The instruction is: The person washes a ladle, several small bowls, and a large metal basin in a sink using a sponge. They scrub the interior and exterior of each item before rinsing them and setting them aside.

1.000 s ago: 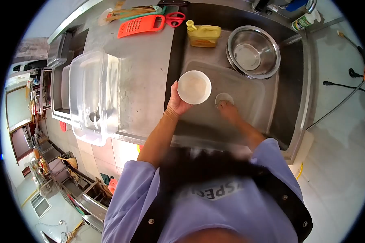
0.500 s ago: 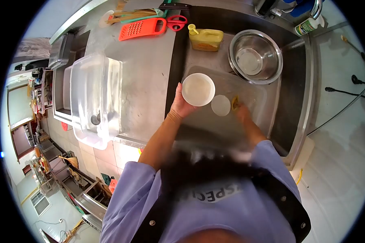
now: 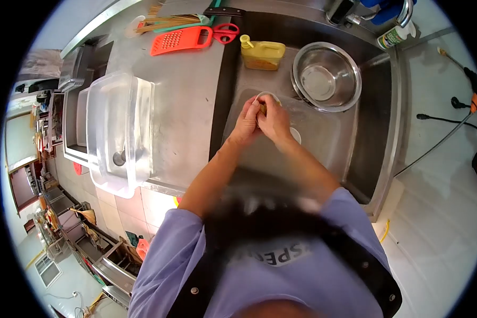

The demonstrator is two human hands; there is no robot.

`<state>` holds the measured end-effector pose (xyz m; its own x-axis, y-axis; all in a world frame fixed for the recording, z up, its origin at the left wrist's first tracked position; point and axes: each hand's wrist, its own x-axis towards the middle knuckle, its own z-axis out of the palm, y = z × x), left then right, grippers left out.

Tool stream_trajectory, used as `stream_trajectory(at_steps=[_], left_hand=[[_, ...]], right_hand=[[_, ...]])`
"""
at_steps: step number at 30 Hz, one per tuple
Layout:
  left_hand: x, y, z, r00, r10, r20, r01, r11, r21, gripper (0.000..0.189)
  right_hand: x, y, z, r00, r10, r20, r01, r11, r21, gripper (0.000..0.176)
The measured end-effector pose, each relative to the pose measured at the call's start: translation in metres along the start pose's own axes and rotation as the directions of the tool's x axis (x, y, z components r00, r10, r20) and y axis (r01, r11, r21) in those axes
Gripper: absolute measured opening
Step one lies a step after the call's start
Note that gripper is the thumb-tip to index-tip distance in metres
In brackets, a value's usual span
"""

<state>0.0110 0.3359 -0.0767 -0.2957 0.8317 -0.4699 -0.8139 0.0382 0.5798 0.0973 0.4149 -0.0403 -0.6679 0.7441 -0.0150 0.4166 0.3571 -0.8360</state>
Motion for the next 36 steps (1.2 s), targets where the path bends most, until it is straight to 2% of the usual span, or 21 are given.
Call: stream_trajectory(at_steps=[1,2,4,5,7,8,10,11,13,16,17,18,20,21,24,25,28,31,36], left_hand=[[0.0,0.002,-0.001,0.998,0.023,-0.063,-0.022,1.0,0.021,0.048],[0.001,0.004,-0.003,0.991,0.047,-0.125,-0.042,0.998,0.04,0.044],[-0.007,0.021,-0.008,0.99,0.033,-0.138,-0.025,0.998,0.056,0.043],[-0.015,0.026,-0.005,0.986,0.019,-0.165,-0.006,0.997,0.079,0.042],[-0.021,0.024,-0.003,0.973,0.031,-0.229,0.0,0.991,0.134,0.048],[-0.016,0.025,-0.008,0.984,0.044,-0.173,-0.039,0.999,0.035,0.051],[-0.004,0.03,-0.014,0.993,0.094,-0.068,-0.105,0.979,-0.177,0.059],[-0.002,0.036,-0.014,0.995,0.075,-0.059,-0.086,0.972,-0.217,0.064],[-0.006,0.053,-0.003,0.997,0.048,-0.056,-0.063,0.947,-0.316,0.06],[0.008,0.064,-0.005,0.997,0.027,-0.068,-0.049,0.933,-0.357,0.058],[0.016,0.065,-0.007,0.998,0.025,-0.062,-0.045,0.931,-0.362,0.058],[0.024,0.067,-0.007,0.998,0.023,-0.054,-0.041,0.929,-0.367,0.058],[0.039,0.072,-0.005,0.996,0.055,-0.063,-0.073,0.937,-0.342,0.058],[0.045,0.074,-0.005,0.995,0.068,-0.072,-0.088,0.941,-0.328,0.059],[0.067,0.083,0.003,0.99,0.017,-0.141,-0.064,0.94,-0.336,0.056],[0.075,0.083,0.0,0.994,0.004,-0.113,-0.045,0.931,-0.362,0.055],[0.097,0.084,0.0,0.998,-0.02,-0.056,-0.005,0.911,-0.413,0.056],[0.12,0.081,-0.013,0.996,-0.039,-0.082,0.006,0.93,-0.366,0.056],[0.127,0.075,-0.017,0.988,-0.089,-0.129,0.042,0.944,-0.328,0.056]], right_hand=[[0.001,-0.004,0.006,0.998,0.027,0.049,-0.026,0.999,-0.027,0.021],[0.002,-0.004,0.008,0.991,-0.052,0.123,0.053,0.999,0.0,0.021],[0.0,0.004,0.006,0.942,-0.201,0.27,0.192,0.98,0.061,0.021],[0.01,0.024,0.008,0.872,-0.271,0.409,0.174,0.95,0.258,0.021],[0.033,0.023,-0.016,0.754,-0.183,0.631,-0.024,0.952,0.306,0.021],[0.047,0.022,-0.026,0.672,-0.15,0.725,-0.121,0.944,0.307,0.021],[0.069,0.026,-0.033,0.829,-0.027,0.558,-0.345,0.762,0.548,0.021],[0.084,0.031,-0.039,0.833,0.031,0.552,-0.429,0.667,0.61,0.021],[0.117,0.033,-0.048,0.824,0.15,0.546,-0.551,0.435,0.712,0.022],[0.15,0.022,-0.041,0.874,0.232,0.428,-0.48,0.547,0.685,0.025],[0.167,0.032,-0.032,0.912,0.185,0.366,-0.393,0.651,0.649,0.026],[0.186,0.037,-0.026,0.952,0.127,0.28,-0.264,0.803,0.534,0.028],[0.214,0.039,-0.017,0.989,-0.036,0.146,0.003,0.975,0.22,0.033],[0.223,0.025,-0.02,0.985,-0.051,0.165,0.044,0.998,0.045,0.041],[0.251,0.0,-0.007,0.958,0.027,0.286,0.078,0.934,-0.35,0.04],[0.258,0.001,0.0,0.942,0.021,0.336,0.122,0.909,-0.4,0.036],[0.272,0.009,0.011,0.907,0.096,0.409,0.069,0.926,-0.37,0.036],[0.28,0.024,0.013,0.862,0.099,0.497,0.08,0.942,-0.326,0.036],[0.265,0.011,0.017,0.894,0.175,0.412,0.053,0.872,-0.486,0.036]])
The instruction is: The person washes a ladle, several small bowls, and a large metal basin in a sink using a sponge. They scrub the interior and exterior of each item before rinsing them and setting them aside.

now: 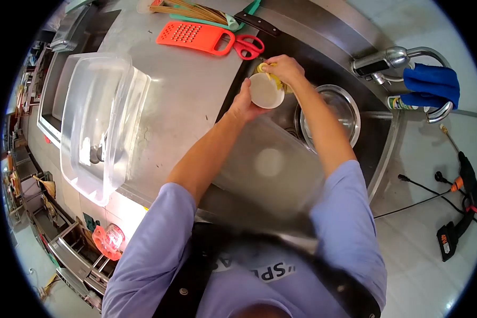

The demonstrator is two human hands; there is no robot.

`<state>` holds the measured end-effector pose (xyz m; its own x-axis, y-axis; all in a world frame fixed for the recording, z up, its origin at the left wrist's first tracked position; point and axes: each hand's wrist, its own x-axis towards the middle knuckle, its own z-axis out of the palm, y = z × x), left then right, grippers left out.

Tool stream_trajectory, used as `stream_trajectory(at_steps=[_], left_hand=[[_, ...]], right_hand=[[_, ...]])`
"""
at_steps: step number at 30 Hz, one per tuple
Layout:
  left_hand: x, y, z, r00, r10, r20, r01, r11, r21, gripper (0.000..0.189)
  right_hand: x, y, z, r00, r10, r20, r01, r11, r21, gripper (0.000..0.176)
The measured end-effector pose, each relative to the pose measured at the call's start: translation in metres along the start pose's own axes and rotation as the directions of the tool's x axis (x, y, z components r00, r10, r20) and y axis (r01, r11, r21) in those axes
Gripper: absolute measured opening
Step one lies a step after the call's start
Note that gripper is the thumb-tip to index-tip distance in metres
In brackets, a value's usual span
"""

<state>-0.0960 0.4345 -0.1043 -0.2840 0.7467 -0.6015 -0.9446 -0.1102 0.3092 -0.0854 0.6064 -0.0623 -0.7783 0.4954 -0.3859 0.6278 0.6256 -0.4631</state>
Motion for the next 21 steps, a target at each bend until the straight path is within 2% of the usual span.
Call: stream_trajectory(at_steps=[3,7,10,12,13,14,15,16,18,19,20,21], left_hand=[[-0.003,-0.002,-0.005,0.999,0.018,0.041,-0.019,0.999,0.03,0.056],[-0.026,-0.009,-0.011,1.0,0.016,0.018,-0.019,0.983,0.182,0.055],[-0.043,-0.026,-0.022,0.998,0.055,0.034,-0.061,0.976,0.208,0.052],[-0.063,-0.045,-0.022,0.998,0.069,0.011,-0.07,0.968,0.239,0.05],[-0.075,-0.058,-0.017,0.996,0.085,-0.013,-0.076,0.943,0.324,0.047],[-0.081,-0.067,-0.018,0.995,0.088,-0.037,-0.072,0.946,0.317,0.046],[-0.089,-0.075,-0.022,0.994,0.089,-0.065,-0.065,0.947,0.314,0.045],[-0.094,-0.08,-0.028,0.992,0.093,-0.09,-0.06,0.947,0.315,0.044],[-0.102,-0.085,-0.053,0.999,0.042,-0.006,-0.038,0.955,0.295,0.042],[-0.106,-0.084,-0.066,0.999,0.008,0.048,-0.022,0.957,0.29,0.042],[-0.107,-0.085,-0.075,0.994,-0.019,0.104,-0.011,0.959,0.283,0.043],[-0.122,-0.088,-0.073,0.994,-0.051,0.093,0.024,0.963,0.27,0.044]], right_hand=[[-0.016,-0.01,0.001,0.993,0.079,-0.092,-0.078,0.997,0.014,0.037],[-0.034,0.008,0.02,0.933,-0.094,-0.348,0.191,0.948,0.256,0.045],[-0.094,0.006,0.038,0.927,0.169,-0.335,0.127,0.698,0.705,0.04],[-0.121,0.018,0.082,0.942,0.28,-0.187,0.01,0.532,0.847,0.034],[-0.135,0.013,0.098,0.922,0.321,-0.218,-0.015,0.59,0.807,0.032],[-0.149,0.005,0.111,0.898,0.362,-0.249,-0.045,0.64,0.767,0.031],[-0.17,-0.009,0.104,0.922,0.323,-0.213,-0.058,0.659,0.75,0.028],[-0.178,-0.006,0.11,0.967,0.205,-0.149,-0.019,0.645,0.764,0.028],[-0.195,0.001,0.122,0.998,-0.053,-0.033,0.058,0.602,0.796,0.026],[-0.21,-0.002,0.122,0.991,-0.135,-0.012,0.091,0.598,0.797,0.025],[-0.223,-0.001,0.118,0.973,-0.229,0.027,0.14,0.681,0.719,0.025],[-0.236,0.001,0.11,0.945,-0.316,0.079,0.198,0.75,0.631,0.025]])
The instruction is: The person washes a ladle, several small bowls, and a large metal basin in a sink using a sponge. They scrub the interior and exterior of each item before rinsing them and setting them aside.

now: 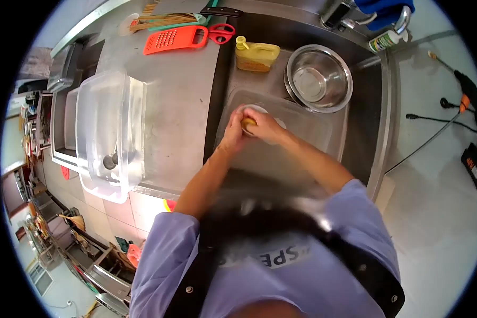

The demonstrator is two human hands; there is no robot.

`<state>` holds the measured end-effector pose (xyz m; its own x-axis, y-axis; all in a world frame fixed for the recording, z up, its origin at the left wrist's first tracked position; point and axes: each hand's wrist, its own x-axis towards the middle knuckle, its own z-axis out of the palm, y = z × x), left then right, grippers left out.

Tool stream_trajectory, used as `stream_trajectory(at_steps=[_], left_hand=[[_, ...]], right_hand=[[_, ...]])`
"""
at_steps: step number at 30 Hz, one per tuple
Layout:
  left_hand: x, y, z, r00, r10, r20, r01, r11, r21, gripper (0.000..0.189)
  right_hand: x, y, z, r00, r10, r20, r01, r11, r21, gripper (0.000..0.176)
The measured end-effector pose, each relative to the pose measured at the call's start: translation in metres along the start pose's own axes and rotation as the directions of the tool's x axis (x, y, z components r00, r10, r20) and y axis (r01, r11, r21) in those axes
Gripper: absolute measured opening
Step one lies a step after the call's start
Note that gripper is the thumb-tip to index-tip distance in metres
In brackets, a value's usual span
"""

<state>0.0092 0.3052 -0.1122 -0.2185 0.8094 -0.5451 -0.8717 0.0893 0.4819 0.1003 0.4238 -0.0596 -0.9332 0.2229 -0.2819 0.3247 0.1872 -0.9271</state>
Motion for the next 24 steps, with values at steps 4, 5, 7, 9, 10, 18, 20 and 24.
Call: stream_trajectory(at_steps=[4,5,7,9,10,18,20,24], left_hand=[[-0.028,-0.01,0.009,0.999,0.022,0.038,-0.023,1.0,0.013,0.039],[-0.032,-0.007,0.014,0.999,-0.007,0.032,0.004,0.997,0.072,0.041],[-0.041,0.003,0.031,0.999,-0.04,0.015,0.037,0.983,0.177,0.047],[-0.055,0.006,0.045,0.999,-0.045,-0.023,0.047,0.997,0.066,0.04],[-0.062,0.006,0.048,0.998,-0.055,-0.04,0.055,0.998,0.016,0.037],[-0.072,-0.019,0.023,0.989,0.071,-0.129,-0.023,0.941,0.338,0.045],[-0.077,-0.019,0.026,0.986,0.037,-0.164,0.018,0.946,0.323,0.046],[-0.091,-0.026,0.017,0.997,-0.06,-0.04,0.065,0.989,0.136,0.05]], right_hand=[[-0.024,0.012,0.014,0.961,-0.266,-0.074,0.183,0.814,-0.551,0.024],[-0.03,0.016,0.019,0.9,-0.401,-0.169,0.215,0.747,-0.629,0.023],[-0.025,0.012,0.033,0.893,-0.187,-0.41,0.087,0.964,-0.25,0.026],[-0.018,0.013,0.044,0.87,0.088,-0.484,0.063,0.956,0.287,0.026],[-0.025,0.011,0.05,0.907,0.059,-0.416,0.056,0.964,0.259,0.025],[-0.109,0.035,0.019,0.883,-0.465,0.057,0.393,0.669,-0.631,0.023],[-0.118,0.077,0.004,0.967,-0.219,-0.131,0.085,0.761,-0.644,0.026],[-0.129,0.233,0.004,0.82,0.35,-0.453,-0.434,0.896,-0.093,0.037]])
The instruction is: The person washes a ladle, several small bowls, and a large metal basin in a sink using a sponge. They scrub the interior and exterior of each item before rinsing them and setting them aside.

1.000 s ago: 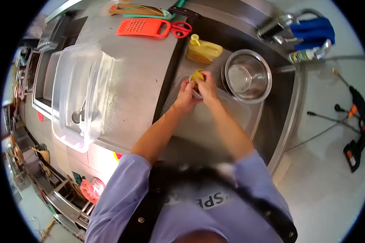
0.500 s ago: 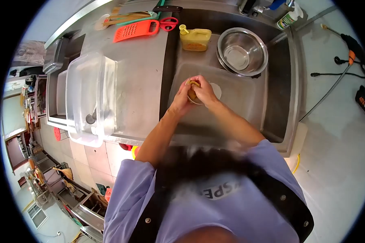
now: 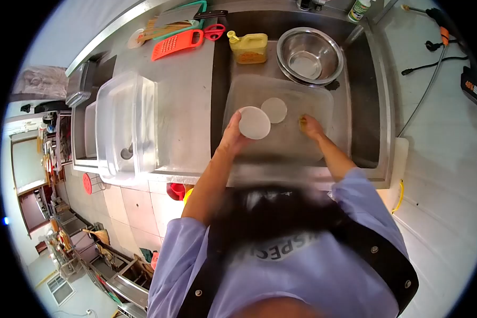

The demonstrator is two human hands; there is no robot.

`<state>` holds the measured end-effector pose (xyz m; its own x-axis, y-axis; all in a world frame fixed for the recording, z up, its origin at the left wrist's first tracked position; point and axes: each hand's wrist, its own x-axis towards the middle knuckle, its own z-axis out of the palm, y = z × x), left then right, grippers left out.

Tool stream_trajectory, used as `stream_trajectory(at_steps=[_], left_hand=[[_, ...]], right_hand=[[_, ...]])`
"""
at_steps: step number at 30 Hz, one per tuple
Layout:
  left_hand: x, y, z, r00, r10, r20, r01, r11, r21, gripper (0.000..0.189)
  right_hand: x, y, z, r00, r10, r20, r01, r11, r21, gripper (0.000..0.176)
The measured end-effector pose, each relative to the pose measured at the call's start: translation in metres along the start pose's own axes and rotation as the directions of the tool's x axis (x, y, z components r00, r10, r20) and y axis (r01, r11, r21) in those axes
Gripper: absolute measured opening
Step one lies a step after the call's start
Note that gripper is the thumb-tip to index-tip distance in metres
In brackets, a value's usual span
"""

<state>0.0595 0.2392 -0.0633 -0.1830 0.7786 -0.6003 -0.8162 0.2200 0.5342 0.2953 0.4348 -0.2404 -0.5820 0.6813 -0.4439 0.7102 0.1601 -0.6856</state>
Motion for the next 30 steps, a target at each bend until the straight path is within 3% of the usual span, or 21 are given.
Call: stream_trajectory(at_steps=[1,3,4,5,6,7,8,9,11,13,14,15,17,18,21,23,24,27,28,30], left_hand=[[-0.002,-0.003,0.003,0.999,-0.019,0.031,0.021,0.997,-0.071,0.052],[-0.002,-0.011,0.003,0.998,-0.04,0.054,0.045,0.994,-0.097,0.056],[-0.001,-0.012,0.002,0.996,-0.048,0.069,0.056,0.992,-0.109,0.058],[0.001,-0.013,0.0,0.998,-0.037,0.051,0.042,0.995,-0.094,0.057],[0.003,-0.015,-0.002,0.999,-0.029,0.033,0.032,0.996,-0.081,0.057],[0.006,-0.015,-0.002,1.0,-0.02,0.017,0.021,0.997,-0.069,0.056],[0.005,-0.016,0.002,0.997,0.012,-0.073,-0.012,1.0,-0.005,0.055],[0.004,-0.019,0.009,0.987,0.043,-0.158,-0.034,0.998,0.058,0.053],[0.006,-0.022,0.023,0.956,0.071,-0.284,-0.036,0.991,0.125,0.051],[0.011,-0.023,0.034,0.928,0.045,-0.37,0.008,0.99,0.142,0.048],[0.021,-0.024,0.036,0.917,0.05,-0.396,0.011,0.989,0.15,0.05],[0.031,-0.02,0.035,0.931,-0.028,-0.365,0.046,0.998,0.04,0.049],[0.042,-0.006,0.025,0.939,-0.173,-0.296,0.125,0.976,-0.176,0.046],[0.044,-0.004,0.018,0.975,-0.132,-0.18,0.109,0.985,-0.132,0.043],[0.052,0.01,0.011,0.985,-0.152,-0.082,0.166,0.967,0.194,0.049],[0.045,0.019,0.018,0.991,-0.118,-0.057,0.128,0.97,0.206,0.043],[0.039,0.019,0.023,0.994,-0.101,-0.047,0.109,0.973,0.204,0.04],[0.041,-0.008,0.028,0.944,0.284,-0.17,-0.289,0.957,-0.005,0.045],[0.046,0.0,0.018,0.964,0.225,-0.144,-0.235,0.97,-0.056,0.041],[0.04,0.017,0.013,0.995,0.03,-0.097,-0.034,0.999,-0.041,0.038]], right_hand=[[-0.004,0.026,0.024,0.989,-0.135,-0.06,0.114,0.956,-0.269,0.037],[-0.012,0.058,0.062,0.898,-0.432,-0.087,0.233,0.632,-0.739,0.037],[0.012,0.079,0.077,0.893,-0.435,0.117,0.372,0.565,-0.736,0.036],[0.015,0.068,0.074,0.948,-0.251,0.198,0.319,0.763,-0.562,0.034],[0.011,0.043,0.061,0.965,-0.026,0.259,0.082,0.975,-0.208,0.033],[0.009,0.02,0.046,0.922,0.137,0.362,-0.254,0.92,0.297,0.032],[0.001,-0.011,0.03,0.883,0.11,0.457,-0.397,0.697,0.598,0.031],[-0.012,-0.044,0.013,0.865,0.0,0.503,-0.42,0.55,0.722,0.03],[-0.048,-0.135,-0.026,0.886,-0.104,0.452,-0.284,0.649,0.706,0.027],[-0.057,-0.171,-0.013,0.899,-0.333,0.283,0.069,0.748,0.66,0.031],[-0.068,-0.191,-0.005,0.891,-0.41,0.195,0.273,0.827,0.491,0.033],[-0.078,-0.202,-0.002,0.858,-0.497,0.129,0.449,0.849,0.28,0.035],[-0.074,-0.19,0.003,0.734,-0.674,0.089,0.679,0.732,-0.056,0.036],[-0.073,-0.187,0.007,0.651,-0.752,0.1,0.752,0.622,-0.218,0.036],[-0.066,-0.179,-0.004,0.454,-0.886,0.097,0.858,0.406,-0.314,0.034],[-0.073,-0.199,-0.001,0.763,-0.647,0.022,0.646,0.76,-0.067,0.035],[-0.078,-0.212,-0.001,0.876,-0.482,0.032,0.479,0.876,0.063,0.035],[-0.069,-0.229,0.008,0.937,-0.35,-0.022,0.322,0.832,0.451,0.036],[-0.066,-0.225,0.01,0.851,-0.519,-0.077,0.513,0.793,0.33,0.035],[-0.065,-0.205,0.01,0.595,-0.796,-0.113,0.804,0.593,0.055,0.033]])
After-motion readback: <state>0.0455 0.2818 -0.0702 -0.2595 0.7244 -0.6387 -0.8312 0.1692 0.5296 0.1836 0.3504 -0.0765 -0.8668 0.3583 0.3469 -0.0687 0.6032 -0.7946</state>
